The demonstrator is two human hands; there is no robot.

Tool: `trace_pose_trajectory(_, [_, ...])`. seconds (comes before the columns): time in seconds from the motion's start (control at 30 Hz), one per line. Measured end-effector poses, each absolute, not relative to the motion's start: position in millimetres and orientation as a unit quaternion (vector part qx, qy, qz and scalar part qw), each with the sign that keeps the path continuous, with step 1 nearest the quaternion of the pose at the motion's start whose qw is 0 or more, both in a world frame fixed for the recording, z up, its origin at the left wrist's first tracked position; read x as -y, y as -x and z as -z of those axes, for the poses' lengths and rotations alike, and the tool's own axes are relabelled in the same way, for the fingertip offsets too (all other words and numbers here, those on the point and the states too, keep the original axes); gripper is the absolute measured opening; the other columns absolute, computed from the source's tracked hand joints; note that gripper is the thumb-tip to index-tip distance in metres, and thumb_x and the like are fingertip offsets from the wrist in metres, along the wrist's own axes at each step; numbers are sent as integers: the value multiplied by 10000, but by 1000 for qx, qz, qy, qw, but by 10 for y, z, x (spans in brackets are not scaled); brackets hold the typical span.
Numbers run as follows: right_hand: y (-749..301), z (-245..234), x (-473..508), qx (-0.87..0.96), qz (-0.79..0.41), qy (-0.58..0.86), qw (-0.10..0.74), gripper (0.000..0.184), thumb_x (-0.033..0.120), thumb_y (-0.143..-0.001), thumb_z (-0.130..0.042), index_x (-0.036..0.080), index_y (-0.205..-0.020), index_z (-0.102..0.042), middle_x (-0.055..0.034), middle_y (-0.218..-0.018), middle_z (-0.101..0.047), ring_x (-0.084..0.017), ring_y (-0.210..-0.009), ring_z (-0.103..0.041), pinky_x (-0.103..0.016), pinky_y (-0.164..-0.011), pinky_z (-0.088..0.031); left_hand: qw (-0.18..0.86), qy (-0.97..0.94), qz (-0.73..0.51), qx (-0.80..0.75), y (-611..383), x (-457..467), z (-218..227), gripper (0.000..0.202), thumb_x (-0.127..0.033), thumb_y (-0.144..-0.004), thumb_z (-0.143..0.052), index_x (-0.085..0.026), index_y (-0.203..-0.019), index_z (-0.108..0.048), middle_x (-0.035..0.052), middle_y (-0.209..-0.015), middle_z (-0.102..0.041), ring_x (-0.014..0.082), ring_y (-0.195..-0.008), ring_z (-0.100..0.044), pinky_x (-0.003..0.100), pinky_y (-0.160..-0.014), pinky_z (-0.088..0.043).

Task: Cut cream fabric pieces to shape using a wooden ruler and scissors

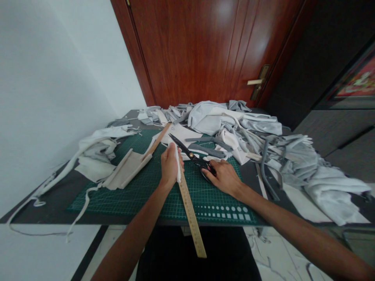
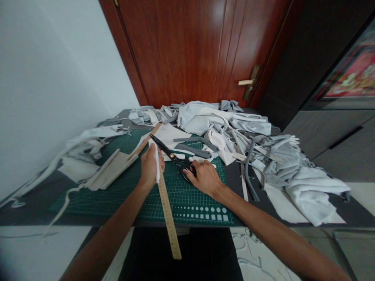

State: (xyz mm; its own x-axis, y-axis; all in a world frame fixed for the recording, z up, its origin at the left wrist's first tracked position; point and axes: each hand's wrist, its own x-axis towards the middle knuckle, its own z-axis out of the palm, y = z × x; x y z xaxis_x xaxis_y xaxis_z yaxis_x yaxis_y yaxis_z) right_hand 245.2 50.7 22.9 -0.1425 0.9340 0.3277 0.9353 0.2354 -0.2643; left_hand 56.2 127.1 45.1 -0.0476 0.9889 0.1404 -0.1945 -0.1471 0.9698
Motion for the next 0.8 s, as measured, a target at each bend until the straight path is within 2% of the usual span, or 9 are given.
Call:
trace_pose_trajectory(0.23, [-2475, -202, -541, 744, -58, 613, 261, 280, 452, -966, -553, 219, -810, -548, 0, -645, -595, -194, -646, -554, -300, -642, -320, 507, -475, -582, -423, -559, -1252, -471, 544, -755, -841, -572, -215, -788, -529, -85, -432, -452, 97, -294, -417, 179, -273, -331])
trace_pose_trajectory(0.5, [-2499, -302, -519, 739, -7, 620, 263, 250, 449, -911, -587, 226, -806, -543, -20, -658, -635, -222, -671, -552, -329, -692, -353, 498, -476, -582, -432, -561, -1251, -465, 530, -744, -856, -559, -219, -792, -549, -76, -438, -468, 102, -291, -430, 181, -266, -330])
trace_pose_trajectory(0.8, [-2553, -298, -537, 761, -14, 598, 251, 284, 467, -950, -557, 225, -802, -542, -16, -660, -612, -214, -672, -535, -324, -693, -354, 496, -479, -580, -433, -556, -1248, -474, 524, -738, -855, -568, -219, -790, -551, -78, -435, -467, 105, -284, -432, 189, -261, -329])
